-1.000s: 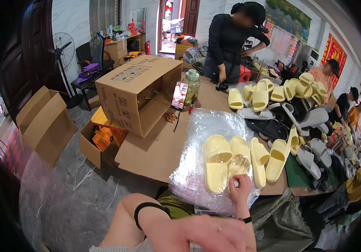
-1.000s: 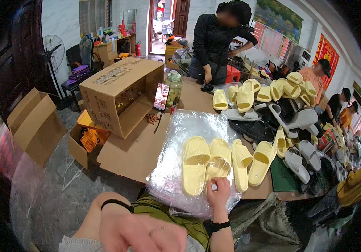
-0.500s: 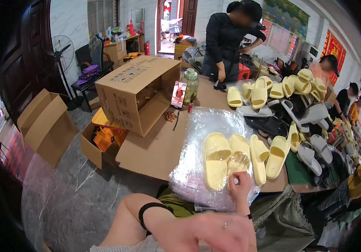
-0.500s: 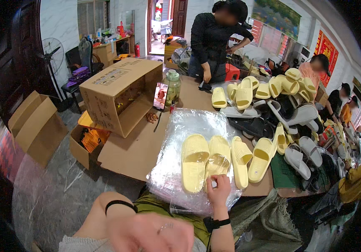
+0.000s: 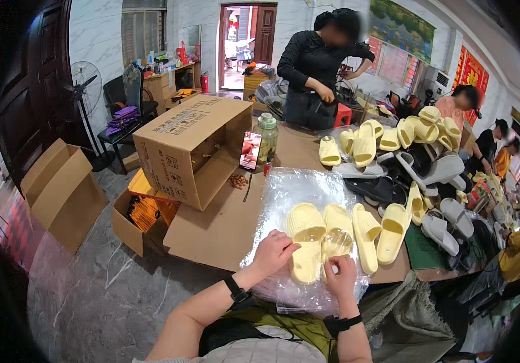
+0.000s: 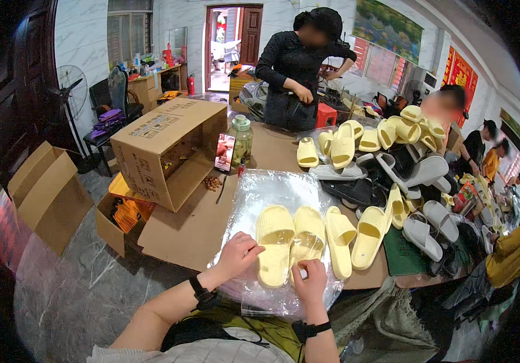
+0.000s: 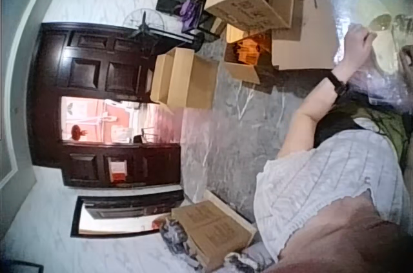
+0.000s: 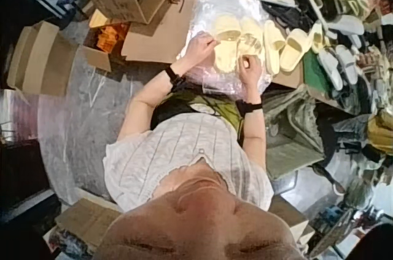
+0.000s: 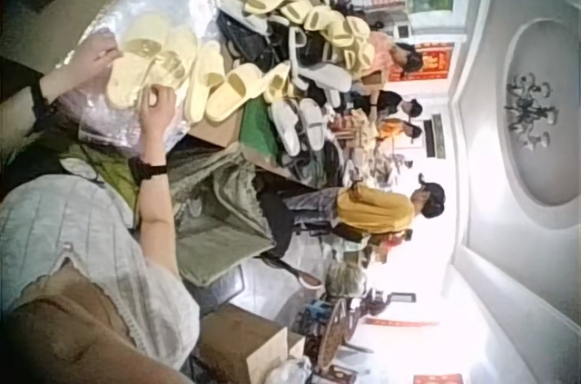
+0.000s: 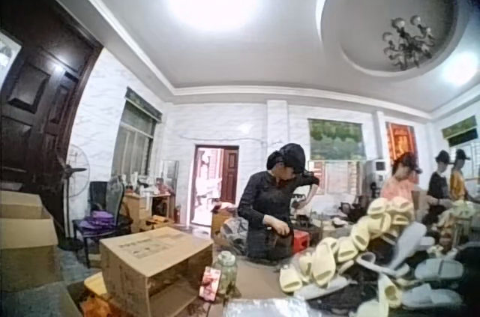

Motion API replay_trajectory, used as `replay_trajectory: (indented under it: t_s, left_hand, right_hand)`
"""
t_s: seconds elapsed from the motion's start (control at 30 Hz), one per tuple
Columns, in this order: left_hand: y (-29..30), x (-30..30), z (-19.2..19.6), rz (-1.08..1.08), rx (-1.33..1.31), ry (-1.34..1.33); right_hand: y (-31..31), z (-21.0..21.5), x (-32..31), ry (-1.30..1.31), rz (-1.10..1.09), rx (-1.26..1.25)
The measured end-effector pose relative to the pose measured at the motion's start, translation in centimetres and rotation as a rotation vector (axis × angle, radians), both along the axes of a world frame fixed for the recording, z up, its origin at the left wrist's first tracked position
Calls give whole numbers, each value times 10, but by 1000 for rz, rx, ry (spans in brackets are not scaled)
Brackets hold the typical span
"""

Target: Packing pairs of slides into plastic bags and then into a large sack.

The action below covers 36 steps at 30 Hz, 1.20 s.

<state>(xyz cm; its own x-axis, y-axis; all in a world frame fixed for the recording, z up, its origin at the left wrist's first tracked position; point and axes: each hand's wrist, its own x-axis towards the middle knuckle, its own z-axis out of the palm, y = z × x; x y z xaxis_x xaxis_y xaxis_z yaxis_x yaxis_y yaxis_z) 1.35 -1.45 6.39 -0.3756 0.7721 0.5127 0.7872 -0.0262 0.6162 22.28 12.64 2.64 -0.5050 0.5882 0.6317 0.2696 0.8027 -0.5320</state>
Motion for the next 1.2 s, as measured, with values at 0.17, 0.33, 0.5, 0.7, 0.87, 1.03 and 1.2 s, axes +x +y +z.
replay_trajectory:
  t_s: [0.17,0.33,0.5,0.7,0.87,1.03,1.2]
  left_hand:
    - [8,-4,-32,-7,132,-6]
    - [4,-8,-50,-22,121,-49]
    - [2,-6,-48,-52,126,-64]
    - [1,-6,-48,-90,134,-32]
    - [3,-7,-48,-101,140,-35]
    - [2,-7,-47,-98,156,-69]
    - [6,-12,-53,-67,225,77]
  right_hand:
    - [7,20,11,10,150,-324]
    - [13,55,14,18,17,-299]
    - [32,57,-3,-289,-137,-194]
    - [25,54,-46,-616,-224,-99]
    - [34,18,-66,-461,-250,75]
    - [41,12,-72,-485,-230,33]
    - [39,21,-77,-515,-280,-47]
